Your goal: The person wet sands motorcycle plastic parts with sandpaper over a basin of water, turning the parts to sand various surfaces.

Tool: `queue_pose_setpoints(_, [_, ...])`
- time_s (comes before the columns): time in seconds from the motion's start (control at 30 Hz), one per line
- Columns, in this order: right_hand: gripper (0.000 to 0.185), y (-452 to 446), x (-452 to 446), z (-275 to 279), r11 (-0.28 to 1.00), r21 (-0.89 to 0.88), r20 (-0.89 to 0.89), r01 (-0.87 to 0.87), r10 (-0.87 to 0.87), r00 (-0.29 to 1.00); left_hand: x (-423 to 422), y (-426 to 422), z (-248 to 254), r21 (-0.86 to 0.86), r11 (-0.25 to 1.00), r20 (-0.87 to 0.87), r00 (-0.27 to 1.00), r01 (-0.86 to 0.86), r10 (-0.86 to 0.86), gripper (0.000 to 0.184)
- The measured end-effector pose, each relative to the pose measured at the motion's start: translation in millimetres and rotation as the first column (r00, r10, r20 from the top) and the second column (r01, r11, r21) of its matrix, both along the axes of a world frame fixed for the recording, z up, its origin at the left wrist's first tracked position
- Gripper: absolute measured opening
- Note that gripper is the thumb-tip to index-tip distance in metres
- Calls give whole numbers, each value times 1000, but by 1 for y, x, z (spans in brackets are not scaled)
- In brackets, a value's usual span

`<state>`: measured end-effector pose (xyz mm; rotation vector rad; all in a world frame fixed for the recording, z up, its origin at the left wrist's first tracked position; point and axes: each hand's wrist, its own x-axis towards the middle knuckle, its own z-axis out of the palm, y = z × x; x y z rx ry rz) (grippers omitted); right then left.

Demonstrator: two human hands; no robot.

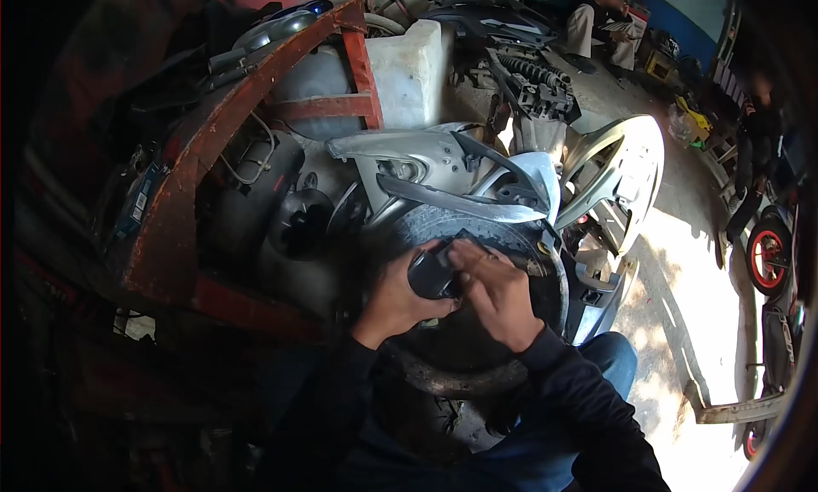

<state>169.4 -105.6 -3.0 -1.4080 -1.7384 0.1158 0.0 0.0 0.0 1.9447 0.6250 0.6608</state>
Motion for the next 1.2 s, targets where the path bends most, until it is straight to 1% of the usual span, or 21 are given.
queue_pose_setpoints(0.07, [35, 5, -1, 0, 997, -46, -158, 66, -73, 985, 3, -2, -3, 89, 995, -60, 997, -42, 48, 83])
queue_pose_setpoints(0.1, [35, -13, 6, 7, 993, -99, -120, 68, -80, 990, 12, -16, -12, 32, 998, -29, 999, -45, 46, 83])
queue_pose_setpoints(0.17, [32, -18, -3, 13, 1000, 7, 49, -6, 5, 999, 5, -9, -15, 14, 1000, 73, 997, -24, 23, 82])
queue_pose_setpoints(0.23, [31, -10, 4, -3, 999, 18, -35, 45, -44, 998, 0, -9, -9, 46, 999, 21, 1000, -24, 23, 82])
queue_pose_setpoints(0.3, [30, -9, 8, -8, 990, -120, -267, 79, -108, 958, 1, -10, -10, 62, 998, -15, 1000, -24, 25, 82])
queue_pose_setpoints(0.37, [29, -14, -20, 15, 998, 63, 22, 14, -16, 1000, 4, -6, -15, 13, 1000, 59, 998, -25, 24, 84])
queue_pose_setpoints(0.43, [28, -12, -16, 5, 997, 72, 38, 31, -34, 999, 2, -9, -5, 41, 999, 13, 1000, -26, 26, 84])
queue_pose_setpoints(0.53, [29, 0, 8, -6, 986, -146, -301, 82, -123, 946, -3, -15, -7, 80, 996, -28, 998, -46, 48, 84])
queue_pose_setpoints(0.57, [29, -4, 5, -6, 987, -142, -292, 80, -119, 949, -1, -13, -10, 113, 992, -25, 998, -58, 61, 85])
queue_pose_setpoints(0.63, [29, -17, -19, 11, 999, 27, -8, 29, -29, 1000, 0, -8, -12, 96, 995, 11, 1000, -10, 9, 84])
queue_pose_setpoints(0.7, [31, -11, -3, -3, 995, -17, -92, 100, -101, 991, -2, -11, -5, 14, 1000, -4, 1000, -3, 3, 84])
queue_pose_setpoints(0.77, [31, -5, 10, -9, 976, -161, -219, 144, -177, 959, -5, -13, -10, 99, 995, -5, 1000, -17, 17, 83])
queue_pose_setpoints(0.83, [28, -16, -15, 10, 991, -51, -171, 122, -129, 977, -2, -9, -9, 21, 999, 28, 999, 23, -24, 83])
queue_pose_setpoints(0.87, [28, -21, -21, 15, 996, 36, -36, 86, -85, 996, -3, -10, -12, 38, 999, 49, 999, -5, 3, 82])
queue_pose_setpoints(0.9, [28, -16, -13, 13, 996, 41, -37, 86, -84, 996, -3, -8, -8, 42, 999, 48, 999, -5, 3, 82])
queue_pose_setpoints(0.97, [29, -10, 6, 0, 975, -159, -186, 152, -181, 966, -6, -14, -2, 84, 996, -22, 999, -21, 22, 82])
queue_pose_setpoints(1.0, [29, -10, 5, -2, 973, -175, -215, 153, -189, 958, -7, -13, -4, 86, 996, -20, 1000, -18, 20, 82])
queue_pose_setpoints(1.03, [29, -12, -2, 3, 973, -172, -210, 152, -187, 960, -7, -11, -7, 90, 996, -6, 1000, -16, 16, 82])
queue_pose_setpoints(1.1, [27, -24, -21, 15, 997, 19, -49, 70, -69, 996, -7, -13, -8, 83, 996, 6, 1000, -17, 16, 83])
queue_pose_setpoints(1.17, [28, -19, -10, 4, 999, 12, -75, 45, -44, 996, -7, -14, 1, 9, 999, -31, 999, -34, 34, 83])
queue_pose_setpoints(1.2, [29, -14, -6, 2, 993, -89, -186, 72, -87, 979, -9, -16, -2, 3, 1000, -38, 999, -29, 29, 83])
